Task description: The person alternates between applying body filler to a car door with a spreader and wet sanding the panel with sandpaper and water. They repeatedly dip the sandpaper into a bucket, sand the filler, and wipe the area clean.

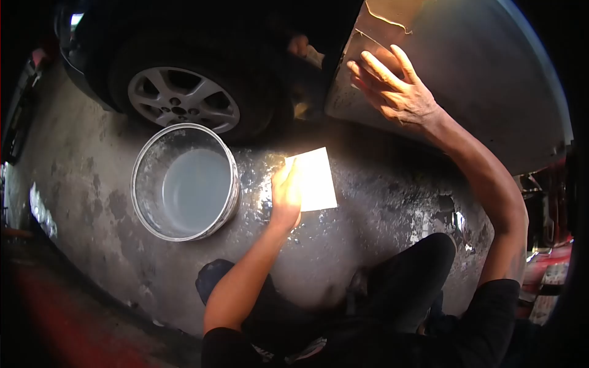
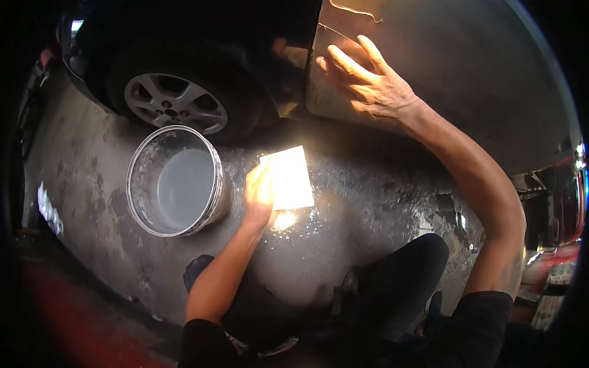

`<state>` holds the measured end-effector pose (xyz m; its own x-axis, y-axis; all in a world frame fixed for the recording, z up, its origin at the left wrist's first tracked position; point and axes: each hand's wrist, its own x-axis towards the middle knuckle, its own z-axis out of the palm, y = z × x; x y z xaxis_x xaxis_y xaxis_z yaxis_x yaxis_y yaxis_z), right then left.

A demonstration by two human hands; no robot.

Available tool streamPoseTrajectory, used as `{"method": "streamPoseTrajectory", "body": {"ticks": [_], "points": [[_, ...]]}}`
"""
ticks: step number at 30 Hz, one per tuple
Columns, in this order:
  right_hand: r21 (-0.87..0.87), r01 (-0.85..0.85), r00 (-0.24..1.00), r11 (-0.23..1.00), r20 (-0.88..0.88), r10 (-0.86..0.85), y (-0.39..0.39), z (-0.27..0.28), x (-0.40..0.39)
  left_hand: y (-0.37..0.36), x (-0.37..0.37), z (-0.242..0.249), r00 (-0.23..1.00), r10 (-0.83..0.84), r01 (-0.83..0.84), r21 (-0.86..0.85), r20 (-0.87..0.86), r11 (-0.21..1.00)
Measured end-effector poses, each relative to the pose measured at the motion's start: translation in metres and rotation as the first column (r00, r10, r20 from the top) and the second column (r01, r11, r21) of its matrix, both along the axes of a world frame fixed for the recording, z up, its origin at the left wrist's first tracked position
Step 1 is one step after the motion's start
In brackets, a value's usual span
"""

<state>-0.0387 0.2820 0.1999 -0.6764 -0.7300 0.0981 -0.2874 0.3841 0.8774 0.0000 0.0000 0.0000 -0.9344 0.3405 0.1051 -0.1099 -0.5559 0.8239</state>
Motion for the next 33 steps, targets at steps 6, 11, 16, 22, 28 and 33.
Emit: {"method": "streamPoseTrajectory", "body": {"ticks": [6,11,16,22,28,33], "points": [[0.046,0.13,0.986,0.99,0.095,-0.134,-0.004,0.004,0.008,0.007,0.014,0.011,0.999,0.043,-0.041,-0.066,0.03,0.997],[-0.035,0.065,0.998,0.997,0.009,-0.064,0.017,-0.004,0.012,0.004,0.004,0.013,1.0,-0.02,0.022,-0.118,0.024,0.993],[-0.112,0.111,0.993,0.987,-0.025,-0.115,0.027,-0.012,0.044,0.002,0.008,0.017,0.999,0.011,-0.007,-0.126,0.034,0.992],[-0.037,0.062,0.997,0.997,0.058,-0.059,-0.004,-0.023,0.029,-0.001,0.012,0.017,0.997,0.079,-0.082,-0.164,-0.023,0.983],[0.06,0.052,0.996,0.997,0.065,-0.056,-0.005,-0.03,0.003,-0.006,0.009,0.025,0.998,0.018,-0.01,-0.124,0.064,0.992],[0.102,0.048,0.998,0.994,0.041,-0.053,0.001,-0.036,-0.005,0.001,0.01,0.021,0.996,0.001,0.006,-0.083,0.084,0.996]]}}
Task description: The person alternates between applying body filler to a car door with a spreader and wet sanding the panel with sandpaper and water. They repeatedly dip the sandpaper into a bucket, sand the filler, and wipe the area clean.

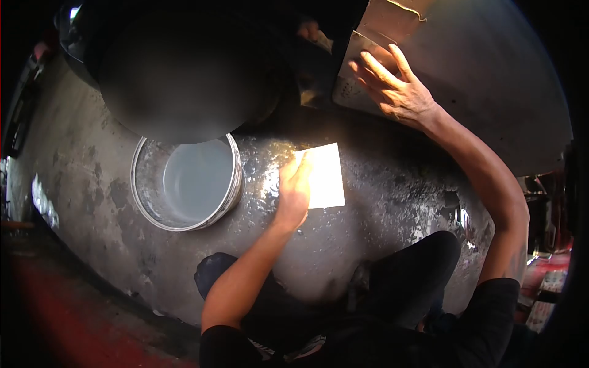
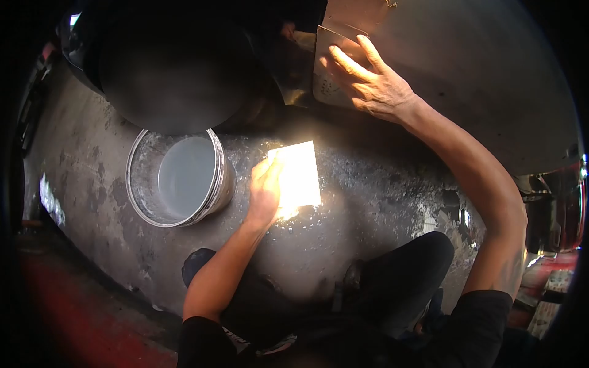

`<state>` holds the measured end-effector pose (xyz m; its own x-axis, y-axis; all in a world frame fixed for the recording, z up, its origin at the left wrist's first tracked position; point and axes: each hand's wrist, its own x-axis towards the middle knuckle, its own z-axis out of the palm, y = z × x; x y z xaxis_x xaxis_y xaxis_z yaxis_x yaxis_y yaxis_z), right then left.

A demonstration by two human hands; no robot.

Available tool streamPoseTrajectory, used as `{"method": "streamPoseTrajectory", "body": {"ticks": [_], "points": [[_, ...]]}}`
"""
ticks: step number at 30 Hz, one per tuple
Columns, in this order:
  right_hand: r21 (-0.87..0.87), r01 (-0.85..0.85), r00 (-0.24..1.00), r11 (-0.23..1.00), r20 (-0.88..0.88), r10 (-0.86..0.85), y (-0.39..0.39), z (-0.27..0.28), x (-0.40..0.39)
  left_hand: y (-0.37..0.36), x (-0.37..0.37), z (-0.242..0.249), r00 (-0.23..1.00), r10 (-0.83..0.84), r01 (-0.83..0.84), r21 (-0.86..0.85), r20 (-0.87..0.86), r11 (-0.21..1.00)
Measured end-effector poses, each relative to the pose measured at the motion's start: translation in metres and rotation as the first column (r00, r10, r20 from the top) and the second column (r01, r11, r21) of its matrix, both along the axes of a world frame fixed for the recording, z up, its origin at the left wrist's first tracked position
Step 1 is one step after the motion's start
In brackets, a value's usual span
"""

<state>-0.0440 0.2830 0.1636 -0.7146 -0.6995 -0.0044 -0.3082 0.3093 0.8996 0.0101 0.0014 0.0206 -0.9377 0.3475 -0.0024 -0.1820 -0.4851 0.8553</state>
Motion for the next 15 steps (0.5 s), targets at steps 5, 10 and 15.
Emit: {"method": "streamPoseTrajectory", "body": {"ticks": [5,10,15], "points": [[-0.015,0.067,0.996,0.998,0.059,-0.066,0.012,0.002,0.011,0.006,0.001,-0.001,0.998,-0.022,0.025,-0.061,0.052,0.998],[-0.029,0.102,0.995,0.994,-0.004,-0.102,0.033,-0.003,0.039,0.006,0.002,-0.002,0.997,-0.019,0.024,-0.066,0.077,0.998],[-0.082,0.081,0.997,0.993,0.005,-0.081,0.019,-0.009,0.054,-0.003,0.002,-0.007,0.995,0.0,0.008,-0.079,0.101,0.997]]}}
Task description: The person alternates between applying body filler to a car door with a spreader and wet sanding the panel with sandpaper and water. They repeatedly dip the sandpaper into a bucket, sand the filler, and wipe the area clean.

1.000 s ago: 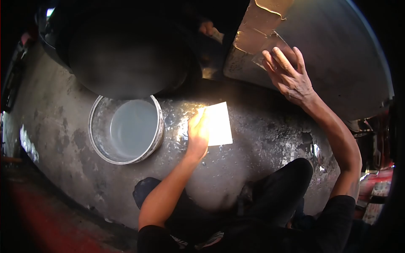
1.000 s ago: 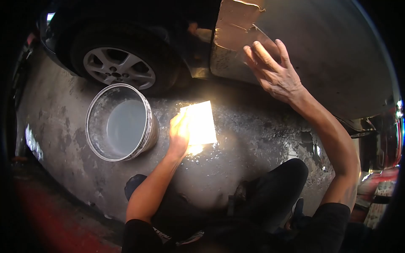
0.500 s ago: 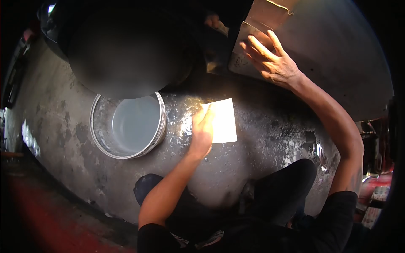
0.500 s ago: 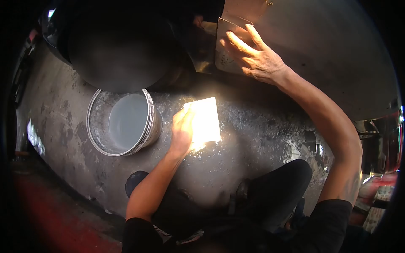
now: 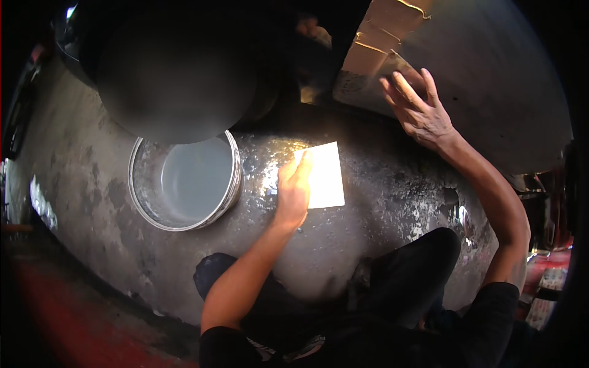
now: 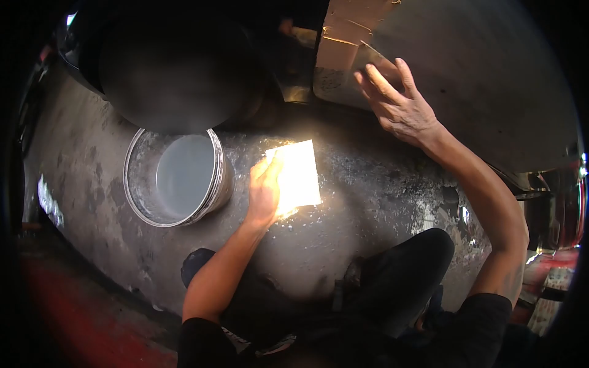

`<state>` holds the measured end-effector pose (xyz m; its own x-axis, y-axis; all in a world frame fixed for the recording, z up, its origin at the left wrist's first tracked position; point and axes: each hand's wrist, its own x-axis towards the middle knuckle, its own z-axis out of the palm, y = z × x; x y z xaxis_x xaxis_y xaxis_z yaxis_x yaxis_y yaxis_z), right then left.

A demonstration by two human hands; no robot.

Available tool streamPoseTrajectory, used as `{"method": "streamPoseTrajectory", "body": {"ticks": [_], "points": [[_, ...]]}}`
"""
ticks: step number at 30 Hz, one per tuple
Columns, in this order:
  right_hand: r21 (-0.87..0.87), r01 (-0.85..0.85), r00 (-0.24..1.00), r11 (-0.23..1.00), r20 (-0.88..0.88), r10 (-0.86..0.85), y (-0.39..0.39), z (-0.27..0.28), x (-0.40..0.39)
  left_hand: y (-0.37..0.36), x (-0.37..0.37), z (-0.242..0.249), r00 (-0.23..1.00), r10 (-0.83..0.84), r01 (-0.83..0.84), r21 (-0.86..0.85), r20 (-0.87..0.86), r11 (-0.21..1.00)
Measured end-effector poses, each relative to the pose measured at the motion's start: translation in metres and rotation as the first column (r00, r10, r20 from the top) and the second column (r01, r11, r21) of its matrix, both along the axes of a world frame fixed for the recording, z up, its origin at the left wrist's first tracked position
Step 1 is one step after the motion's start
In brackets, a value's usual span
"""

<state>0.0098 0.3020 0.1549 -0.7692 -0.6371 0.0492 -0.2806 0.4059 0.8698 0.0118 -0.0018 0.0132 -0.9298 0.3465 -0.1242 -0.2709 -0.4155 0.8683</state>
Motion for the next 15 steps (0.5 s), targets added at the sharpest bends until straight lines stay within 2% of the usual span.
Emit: {"method": "streamPoseTrajectory", "body": {"ticks": [2,5,9,11,13,15], "points": [[0.005,-0.036,0.999,0.999,0.029,0.036,-0.014,-0.005,-0.012,0.001,-0.003,-0.001,0.999,-0.035,0.035,0.062,0.0,0.997],[0.004,-0.118,0.992,0.993,0.037,0.118,-0.021,-0.017,-0.034,0.002,0.003,0.015,0.998,-0.003,0.006,0.057,-0.06,0.998],[0.089,-0.063,0.996,0.994,0.064,0.058,-0.018,-0.024,-0.049,-0.002,0.003,0.006,0.998,-0.05,0.052,0.071,-0.031,0.996],[0.164,-0.06,0.997,0.985,0.047,0.053,-0.009,-0.022,-0.046,0.003,0.003,0.01,1.0,0.006,-0.005,0.05,-0.016,0.999],[0.14,-0.055,0.998,0.989,0.039,0.05,0.003,-0.023,-0.032,-0.003,0.0,-0.004,0.998,-0.02,0.022,0.029,-0.057,0.999],[0.084,0.021,0.997,0.996,0.068,-0.027,0.008,-0.027,-0.013,-0.004,-0.001,-0.006,0.993,-0.05,0.053,0.017,-0.11,0.998]]}}
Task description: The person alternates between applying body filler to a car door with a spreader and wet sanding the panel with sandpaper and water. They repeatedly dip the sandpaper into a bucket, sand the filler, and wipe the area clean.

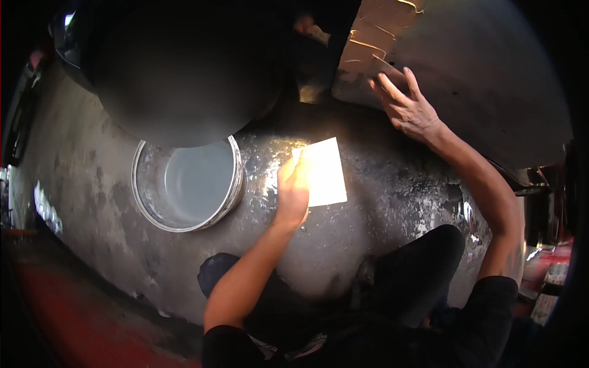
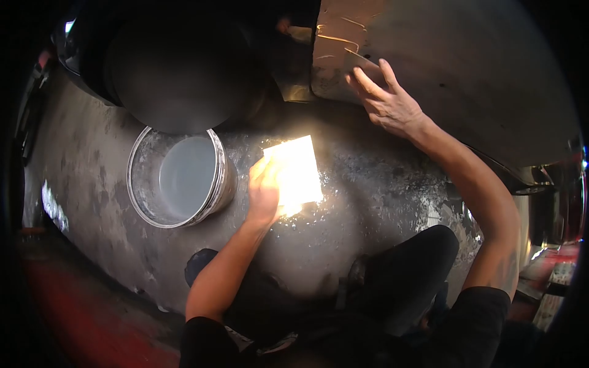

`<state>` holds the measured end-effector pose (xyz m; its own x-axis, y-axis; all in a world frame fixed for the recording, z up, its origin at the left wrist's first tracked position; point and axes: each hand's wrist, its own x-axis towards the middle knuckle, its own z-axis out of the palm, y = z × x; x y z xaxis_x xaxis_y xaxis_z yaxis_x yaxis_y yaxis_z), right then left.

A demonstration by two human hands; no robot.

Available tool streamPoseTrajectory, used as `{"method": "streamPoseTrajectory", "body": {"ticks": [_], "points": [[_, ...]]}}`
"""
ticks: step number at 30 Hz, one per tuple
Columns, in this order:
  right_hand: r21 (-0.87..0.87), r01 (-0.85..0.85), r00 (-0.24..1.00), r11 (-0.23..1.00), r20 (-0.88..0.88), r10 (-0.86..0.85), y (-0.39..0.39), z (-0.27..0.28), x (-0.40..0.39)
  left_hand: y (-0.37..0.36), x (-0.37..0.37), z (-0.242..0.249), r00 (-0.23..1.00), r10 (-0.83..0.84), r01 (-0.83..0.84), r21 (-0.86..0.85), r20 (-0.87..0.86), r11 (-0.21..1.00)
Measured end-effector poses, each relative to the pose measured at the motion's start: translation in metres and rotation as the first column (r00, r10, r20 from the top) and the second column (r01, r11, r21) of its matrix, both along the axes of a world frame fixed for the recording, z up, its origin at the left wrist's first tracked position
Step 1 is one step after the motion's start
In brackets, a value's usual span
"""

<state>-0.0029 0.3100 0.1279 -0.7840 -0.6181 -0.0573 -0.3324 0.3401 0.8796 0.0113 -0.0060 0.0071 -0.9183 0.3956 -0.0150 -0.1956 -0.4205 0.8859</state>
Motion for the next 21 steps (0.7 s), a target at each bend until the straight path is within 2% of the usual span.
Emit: {"method": "streamPoseTrajectory", "body": {"ticks": [1,2,3,5,6,7,8,9,10,12,13,14,15,16,17,18,19,20,21], "points": [[-0.017,0.083,0.995,0.996,0.051,-0.082,-0.003,0.002,0.013,0.001,0.002,0.006,0.996,0.073,-0.073,-0.002,0.048,0.997],[-0.084,0.058,0.998,0.995,0.025,-0.056,-0.001,0.0,0.023,0.001,0.003,0.012,0.985,0.145,-0.146,-0.005,0.095,0.989],[-0.329,0.072,0.996,0.941,0.079,-0.049,-0.006,0.003,0.037,0.003,0.001,0.007,0.987,0.138,-0.139,0.001,0.082,0.99],[-0.724,0.124,0.987,0.679,0.158,-0.011,-0.027,0.012,0.067,0.007,-0.007,-0.009,0.981,0.126,-0.159,0.243,0.147,0.957],[-0.857,0.16,0.982,0.49,0.187,0.007,-0.043,0.016,0.081,0.006,-0.01,-0.006,0.983,0.124,-0.155,0.241,0.139,0.958],[-0.967,0.214,0.975,0.135,0.221,0.039,-0.052,0.008,0.094,0.005,-0.012,-0.003,0.983,0.073,-0.123,0.317,0.167,0.94],[-0.91,0.261,0.965,-0.322,0.236,0.117,-0.065,0.001,0.104,0.004,-0.011,-0.002,0.981,0.014,-0.089,0.387,0.193,0.918],[-0.58,0.265,0.963,-0.77,0.127,0.236,-0.085,-0.01,0.109,0.006,-0.011,-0.002,0.981,0.005,-0.078,0.375,0.193,0.924],[-0.058,0.272,0.961,-0.961,-0.038,0.274,-0.102,-0.018,0.11,0.009,-0.011,-0.003,0.978,0.023,-0.101,0.375,0.207,0.921],[0.349,0.275,0.96,-0.896,-0.148,0.236,-0.121,-0.021,0.109,0.013,-0.011,-0.004,0.974,0.048,-0.126,0.352,0.223,0.928],[0.442,0.372,0.923,-0.816,-0.273,0.273,-0.13,-0.018,0.106,0.014,-0.01,-0.005,0.976,0.044,-0.12,0.36,0.212,0.925],[0.462,0.371,0.923,-0.805,-0.276,0.267,-0.131,-0.021,0.106,0.015,-0.01,-0.006,0.979,0.041,-0.114,0.369,0.2,0.922],[0.19,0.365,0.93,-0.911,-0.119,0.348,-0.129,-0.025,0.107,0.014,-0.011,-0.004,0.978,0.049,-0.119,0.349,0.203,0.93],[-0.104,0.381,0.925,-0.919,0.06,0.376,-0.129,-0.027,0.108,0.013,-0.011,0.001,0.966,0.02,-0.115,0.358,0.259,0.926],[-0.435,0.294,0.95,-0.851,0.227,0.212,-0.135,-0.024,0.115,0.012,-0.011,0.006,0.949,-0.007,-0.115,0.368,0.316,0.923],[-0.42,0.299,0.948,-0.857,0.23,0.219,-0.137,-0.024,0.114,0.013,-0.01,0.012,0.947,0.0,-0.12,0.353,0.321,0.928],[-0.802,0.313,0.946,-0.508,0.219,0.238,-0.137,-0.025,0.111,0.017,-0.01,0.021,0.938,0.021,-0.148,0.345,0.345,0.927],[-0.973,0.231,0.941,-0.023,0.218,0.259,-0.137,-0.026,0.11,0.019,-0.009,0.026,0.929,0.041,-0.175,0.339,0.367,0.924],[-0.975,0.219,0.958,-0.035,0.209,0.198,-0.151,-0.031,0.11,0.02,-0.008,0.028,0.929,0.055,-0.183,0.327,0.365,0.927]]}}
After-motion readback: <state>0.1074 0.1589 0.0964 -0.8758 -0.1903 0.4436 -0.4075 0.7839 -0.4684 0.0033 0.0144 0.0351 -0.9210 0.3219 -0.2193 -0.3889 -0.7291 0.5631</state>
